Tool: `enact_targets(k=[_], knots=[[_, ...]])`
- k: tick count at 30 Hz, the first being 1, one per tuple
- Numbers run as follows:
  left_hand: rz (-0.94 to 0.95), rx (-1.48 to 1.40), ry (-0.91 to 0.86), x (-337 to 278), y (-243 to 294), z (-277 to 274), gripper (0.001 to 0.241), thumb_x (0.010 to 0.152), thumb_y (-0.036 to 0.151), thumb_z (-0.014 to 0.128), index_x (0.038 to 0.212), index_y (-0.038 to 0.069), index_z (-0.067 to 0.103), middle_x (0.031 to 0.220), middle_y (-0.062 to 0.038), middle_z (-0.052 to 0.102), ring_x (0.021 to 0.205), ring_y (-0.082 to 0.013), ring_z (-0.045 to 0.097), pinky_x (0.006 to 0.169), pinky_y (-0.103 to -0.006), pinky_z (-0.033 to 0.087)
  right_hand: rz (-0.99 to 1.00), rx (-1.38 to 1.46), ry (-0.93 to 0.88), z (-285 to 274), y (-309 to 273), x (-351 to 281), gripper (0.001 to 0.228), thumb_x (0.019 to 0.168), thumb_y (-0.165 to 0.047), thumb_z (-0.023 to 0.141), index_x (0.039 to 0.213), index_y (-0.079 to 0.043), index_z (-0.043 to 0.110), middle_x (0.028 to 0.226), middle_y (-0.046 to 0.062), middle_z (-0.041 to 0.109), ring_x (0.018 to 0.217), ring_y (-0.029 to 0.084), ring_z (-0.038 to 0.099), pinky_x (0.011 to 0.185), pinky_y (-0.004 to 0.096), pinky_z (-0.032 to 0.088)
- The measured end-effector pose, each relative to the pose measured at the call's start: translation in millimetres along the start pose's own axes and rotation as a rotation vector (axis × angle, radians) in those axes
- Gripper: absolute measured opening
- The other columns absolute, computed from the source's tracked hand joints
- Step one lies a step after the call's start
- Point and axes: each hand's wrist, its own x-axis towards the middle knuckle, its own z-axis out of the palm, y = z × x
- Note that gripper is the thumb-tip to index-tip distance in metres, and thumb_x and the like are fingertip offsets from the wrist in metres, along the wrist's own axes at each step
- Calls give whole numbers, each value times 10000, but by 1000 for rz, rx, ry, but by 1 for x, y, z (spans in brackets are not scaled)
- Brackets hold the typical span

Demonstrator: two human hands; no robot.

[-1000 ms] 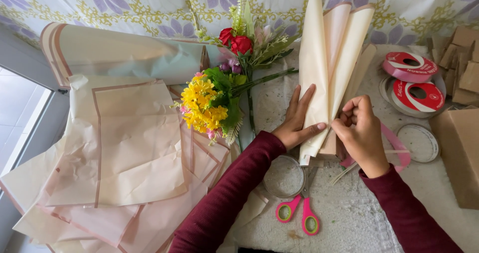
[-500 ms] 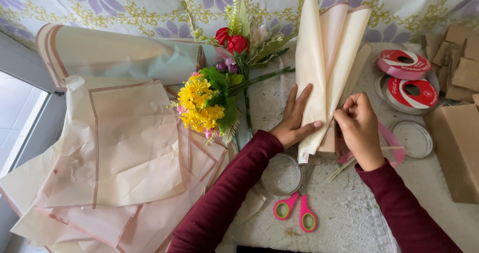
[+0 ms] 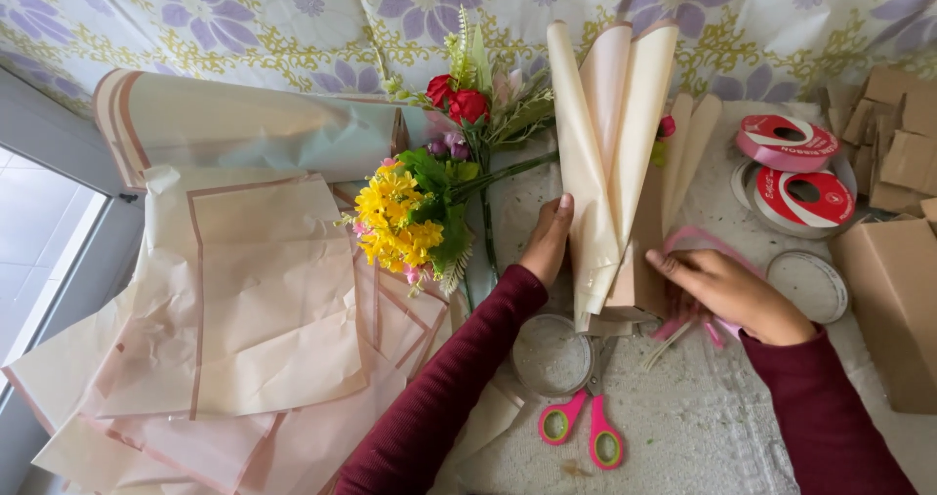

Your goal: The person wraps a bouquet of artificial flowers in beige paper, securing it with tape and scissors. They fold the paper around the stems, cut tape, and adjust the wrapping to form a neat bouquet.

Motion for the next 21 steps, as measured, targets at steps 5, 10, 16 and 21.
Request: enact_targets(k=[5, 10, 16, 21], knots=[[-71, -515, -216, -15, 15, 3, 1064, 734, 744, 476, 1583, 117, 341, 1520, -136, 499, 1355, -280, 510, 1183, -433, 405, -312, -326, 203, 18, 15, 5, 443, 864, -497, 688, 863, -54, 693, 856, 37, 770, 809, 112, 693, 709, 297, 496], [-16, -698, -269, 10, -24, 4, 889, 861, 700, 500, 1479, 60, 498, 1314, -169, 630, 1129, -302, 633, 1023, -436, 519, -467, -323, 385, 27, 1, -25, 471, 783, -545, 737, 890, -121, 563, 805, -11, 609, 691, 145, 590, 619, 296, 434], [199, -861, -250, 13, -23, 1, 870, 994, 798, 356, 1628, 203, 352, 1548, -188, 480, 1366, -364, 507, 1140, -503, 415, -613, 148, 442, 42, 10, -4, 946, 662, -400, 932, 1264, -89, 272, 1149, 170, 473, 1050, 321, 496, 901, 498, 398], [223, -920, -268, 22, -41, 1, 801, 1024, 760, 338, 1581, 198, 454, 1500, -133, 552, 1299, -330, 575, 1114, -460, 470, -738, 403, 233, 51, 29, 13, 1123, 634, -210, 897, 1490, -81, 181, 1378, 202, 454, 1272, 322, 444, 1054, 541, 362]])
